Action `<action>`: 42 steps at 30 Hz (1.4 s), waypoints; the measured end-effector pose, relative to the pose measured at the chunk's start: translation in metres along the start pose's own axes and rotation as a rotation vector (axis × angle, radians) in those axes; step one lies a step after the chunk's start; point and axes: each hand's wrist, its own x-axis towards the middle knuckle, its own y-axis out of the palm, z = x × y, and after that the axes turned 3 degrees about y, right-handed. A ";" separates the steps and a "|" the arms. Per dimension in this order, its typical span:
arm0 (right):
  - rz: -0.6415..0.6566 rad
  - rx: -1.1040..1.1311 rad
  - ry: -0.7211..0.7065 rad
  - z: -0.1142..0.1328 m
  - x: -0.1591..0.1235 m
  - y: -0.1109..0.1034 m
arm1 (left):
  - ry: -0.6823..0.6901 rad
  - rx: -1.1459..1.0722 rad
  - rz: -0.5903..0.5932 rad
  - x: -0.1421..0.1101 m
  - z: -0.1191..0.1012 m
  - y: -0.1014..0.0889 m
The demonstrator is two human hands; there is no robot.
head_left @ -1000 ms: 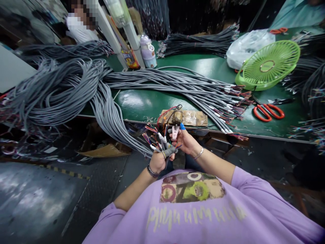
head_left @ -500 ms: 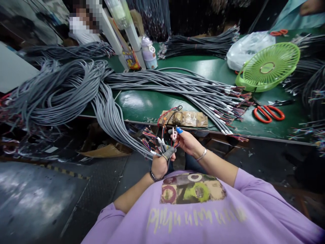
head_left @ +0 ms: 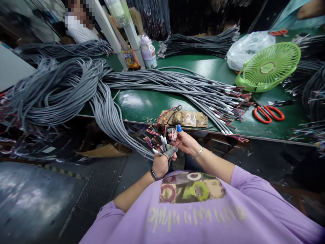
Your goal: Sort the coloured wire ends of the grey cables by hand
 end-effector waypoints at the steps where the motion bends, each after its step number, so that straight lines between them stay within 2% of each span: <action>1: -0.013 0.002 -0.002 0.000 0.000 0.001 | -0.001 0.000 0.002 0.000 0.000 0.000; 8: -0.096 -0.013 -0.036 0.001 -0.006 0.005 | -0.012 -0.010 -0.009 -0.003 0.001 -0.003; 16: -0.076 -0.022 -0.101 -0.002 -0.001 0.003 | -0.019 -0.010 0.000 -0.001 -0.001 0.001; 24: -0.042 -0.020 -0.018 0.000 -0.009 0.004 | -0.010 0.003 0.000 -0.006 0.002 -0.004; 31: 0.034 -0.130 -0.147 -0.003 -0.011 -0.007 | 0.001 -0.026 -0.037 -0.009 0.000 -0.008; 37: 0.008 -0.201 -0.103 0.001 -0.014 -0.008 | -0.024 -0.042 -0.081 -0.004 -0.004 -0.004; 42: 0.012 -0.272 -0.161 0.002 -0.016 -0.007 | -0.034 -0.039 -0.059 -0.005 -0.004 -0.005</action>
